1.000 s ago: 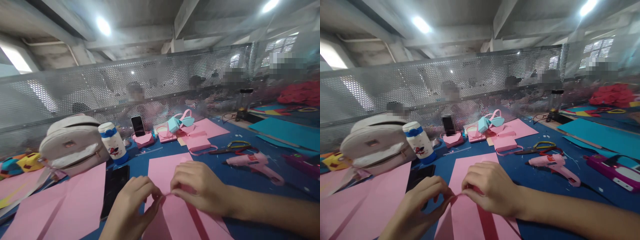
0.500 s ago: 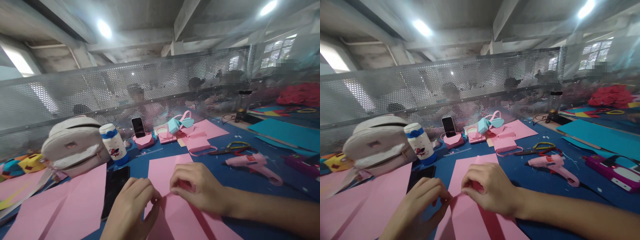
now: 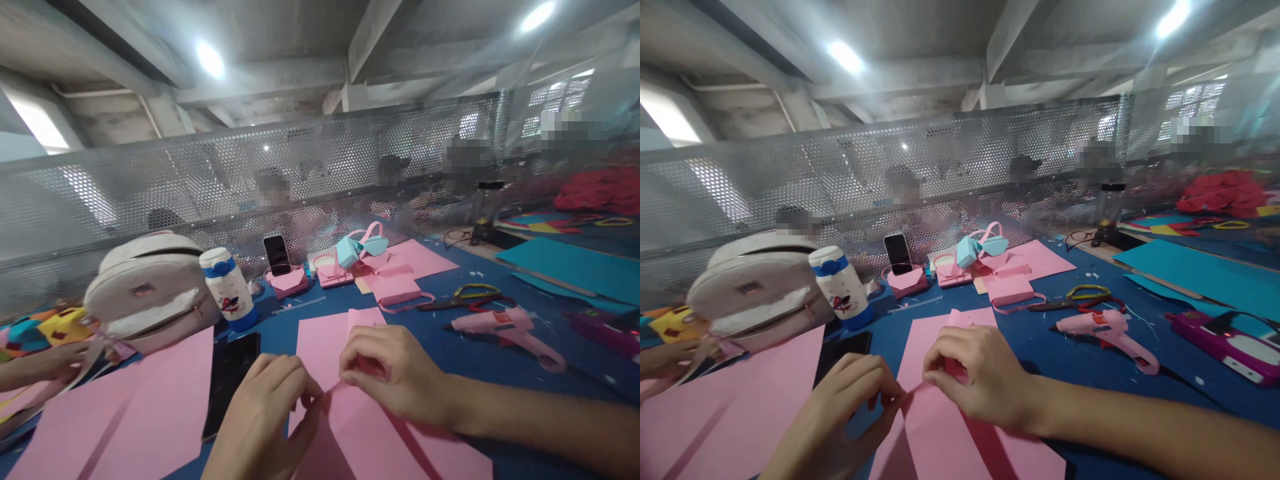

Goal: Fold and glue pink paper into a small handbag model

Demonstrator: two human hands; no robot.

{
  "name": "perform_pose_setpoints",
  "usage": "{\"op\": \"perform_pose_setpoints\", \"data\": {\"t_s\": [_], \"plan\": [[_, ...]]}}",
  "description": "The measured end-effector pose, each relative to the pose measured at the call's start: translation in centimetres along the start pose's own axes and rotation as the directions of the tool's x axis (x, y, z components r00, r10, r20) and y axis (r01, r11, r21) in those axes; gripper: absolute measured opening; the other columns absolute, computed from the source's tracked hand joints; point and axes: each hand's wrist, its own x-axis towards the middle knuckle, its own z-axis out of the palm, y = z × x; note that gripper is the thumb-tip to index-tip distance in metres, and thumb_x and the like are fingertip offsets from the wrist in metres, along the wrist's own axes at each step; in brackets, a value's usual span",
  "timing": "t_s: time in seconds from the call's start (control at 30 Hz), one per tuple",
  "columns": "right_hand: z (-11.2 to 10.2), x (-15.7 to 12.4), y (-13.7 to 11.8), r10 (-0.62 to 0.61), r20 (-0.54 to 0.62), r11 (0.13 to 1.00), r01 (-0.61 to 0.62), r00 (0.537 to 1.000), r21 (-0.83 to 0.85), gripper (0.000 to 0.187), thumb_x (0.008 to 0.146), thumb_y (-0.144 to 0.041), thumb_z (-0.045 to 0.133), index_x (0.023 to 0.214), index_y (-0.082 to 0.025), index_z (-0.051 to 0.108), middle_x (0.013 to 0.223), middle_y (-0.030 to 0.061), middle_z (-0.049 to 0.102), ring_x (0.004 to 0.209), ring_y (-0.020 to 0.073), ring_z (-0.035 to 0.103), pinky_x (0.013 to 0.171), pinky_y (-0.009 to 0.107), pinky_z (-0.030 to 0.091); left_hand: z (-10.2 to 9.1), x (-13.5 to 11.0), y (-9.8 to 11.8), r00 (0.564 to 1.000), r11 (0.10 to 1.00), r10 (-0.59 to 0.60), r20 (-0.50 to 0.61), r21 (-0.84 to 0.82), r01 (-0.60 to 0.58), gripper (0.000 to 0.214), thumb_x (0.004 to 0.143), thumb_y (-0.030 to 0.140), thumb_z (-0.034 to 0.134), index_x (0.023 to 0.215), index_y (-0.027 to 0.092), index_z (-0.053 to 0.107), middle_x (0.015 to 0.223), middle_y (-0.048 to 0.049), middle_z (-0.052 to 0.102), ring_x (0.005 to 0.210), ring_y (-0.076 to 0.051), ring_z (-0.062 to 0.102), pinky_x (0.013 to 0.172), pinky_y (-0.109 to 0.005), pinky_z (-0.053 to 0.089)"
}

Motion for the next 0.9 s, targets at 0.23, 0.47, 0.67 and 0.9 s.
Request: {"op": "perform_pose_setpoints", "data": {"t_s": [0.23, 0.47, 0.67, 0.9], "plan": [[-0.6, 0.5, 0.6, -0.021, 0.092, 1.0, 0.022, 0.996, -0.005, 0.018, 0.096, -0.023, 0.057, 0.085, -0.018, 0.07, 0.082, 0.002, 0.07, 0.076, 0.0138, 0.061, 0.07, 0.025, 0.044, 0.1, 0.1, -0.5, 1.0, 1.0, 0.005, -0.013, 0.021, -0.005, 0.017, 0.083, 0.006, 0.053, 0.078, 0.021, 0.059, 0.068, 0.0016, 0.061, 0.064, -0.015, 0.057, 0.058, -0.025, 0.043], [-1.4, 0.7, 1.0, -0.178, 0.194, 0.961, 0.213, 0.965, -0.178, 0.018, 0.099, -0.025, 0.054, 0.093, -0.017, 0.069, 0.088, 0.0037, 0.068, 0.079, 0.0148, 0.059, 0.07, 0.027, 0.041, 0.2, -0.2, -0.6, 1.0, 0.999, 0.004, -0.004, 0.032, -0.004, 0.018, 0.083, 0.005, 0.053, 0.078, 0.022, 0.057, 0.069, 0.002, 0.061, 0.064, -0.016, 0.057, 0.059, -0.025, 0.043], [-1.1, 0.5, 0.6, -0.234, 0.185, 0.899, 0.285, 0.954, -0.332, 0.015, 0.094, -0.02, 0.055, 0.085, -0.017, 0.066, 0.081, 0.0016, 0.066, 0.072, 0.0146, 0.055, 0.064, 0.028, 0.037, 0.3, 0.1, -0.2, 0.998, 0.998, 0.058, -0.034, 0.02, -0.058, 0.018, 0.085, 0.004, 0.053, 0.081, 0.022, 0.056, 0.071, 0.0029, 0.063, 0.066, -0.016, 0.058, 0.063, -0.027, 0.042], [-0.3, 0.2, 0.7, -0.243, 0.154, 0.877, 0.285, 0.958, -0.386, 0.011, 0.082, -0.012, 0.055, 0.078, -0.017, 0.063, 0.072, 0.0003, 0.061, 0.064, 0.0142, 0.049, 0.058, 0.028, 0.031, 0.5, 0.6, 0.0, 0.995, 0.997, 0.072, -0.073, -0.026, -0.074, 0.019, 0.085, 0.003, 0.053, 0.082, 0.022, 0.058, 0.072, 0.0046, 0.065, 0.065, -0.014, 0.059, 0.068, -0.029, 0.041]]}}
